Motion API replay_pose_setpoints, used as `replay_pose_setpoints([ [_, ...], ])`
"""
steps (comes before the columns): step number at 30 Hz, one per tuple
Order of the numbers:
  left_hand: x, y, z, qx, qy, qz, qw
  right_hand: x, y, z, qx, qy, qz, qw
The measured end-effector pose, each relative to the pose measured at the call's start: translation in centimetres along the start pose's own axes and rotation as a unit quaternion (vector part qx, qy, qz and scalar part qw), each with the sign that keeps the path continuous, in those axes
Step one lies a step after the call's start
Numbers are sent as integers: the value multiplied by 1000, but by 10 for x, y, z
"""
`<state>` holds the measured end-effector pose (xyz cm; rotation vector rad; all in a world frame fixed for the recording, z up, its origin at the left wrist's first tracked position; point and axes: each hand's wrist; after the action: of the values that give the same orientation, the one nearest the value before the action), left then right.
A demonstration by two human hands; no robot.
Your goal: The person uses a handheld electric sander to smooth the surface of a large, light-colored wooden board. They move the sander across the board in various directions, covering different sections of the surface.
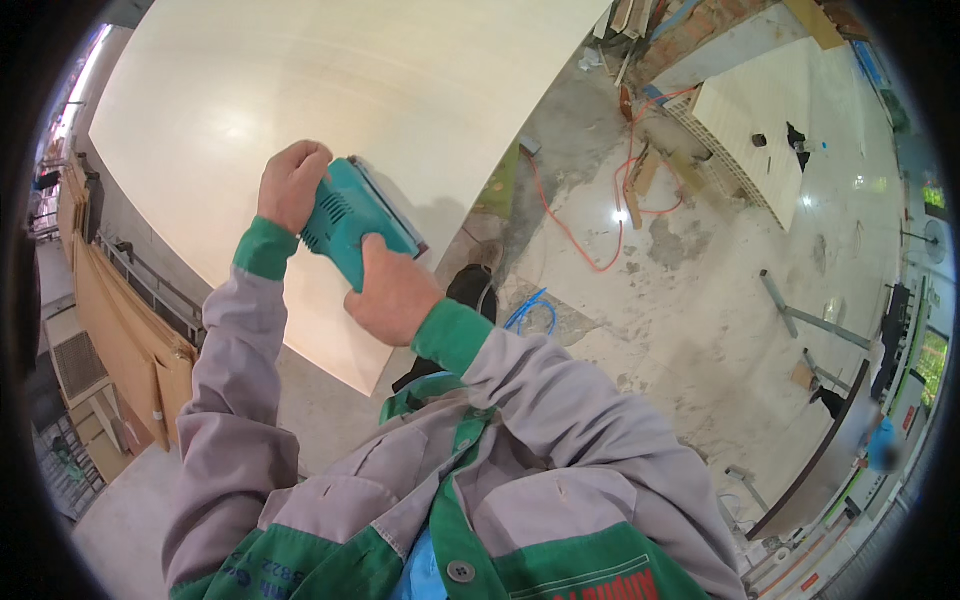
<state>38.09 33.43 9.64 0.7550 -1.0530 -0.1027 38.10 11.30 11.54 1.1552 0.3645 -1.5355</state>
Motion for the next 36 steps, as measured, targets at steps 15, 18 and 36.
replay_pose_setpoints([
  [15, 75, -91, -119, -31, -380, -174, 908, 46, 101, -11, 140, 26, 10, 990],
  [18, 54, -100, -78, -75, -430, -143, 888, 46, 57, 37, 153, -10, -19, 988],
  [36, -174, 154, 161, -68, -52, 8, 996, -97, -283, 51, 64, -55, -37, 996],
])
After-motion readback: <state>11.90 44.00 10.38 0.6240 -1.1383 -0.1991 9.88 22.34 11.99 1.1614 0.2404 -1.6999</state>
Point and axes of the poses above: each hand's wrist, its own z-axis away from the middle knuckle, its own y-axis out of the back of the hand, x = y × z, and after that the axes turned 3 degrees about -x, right-handed
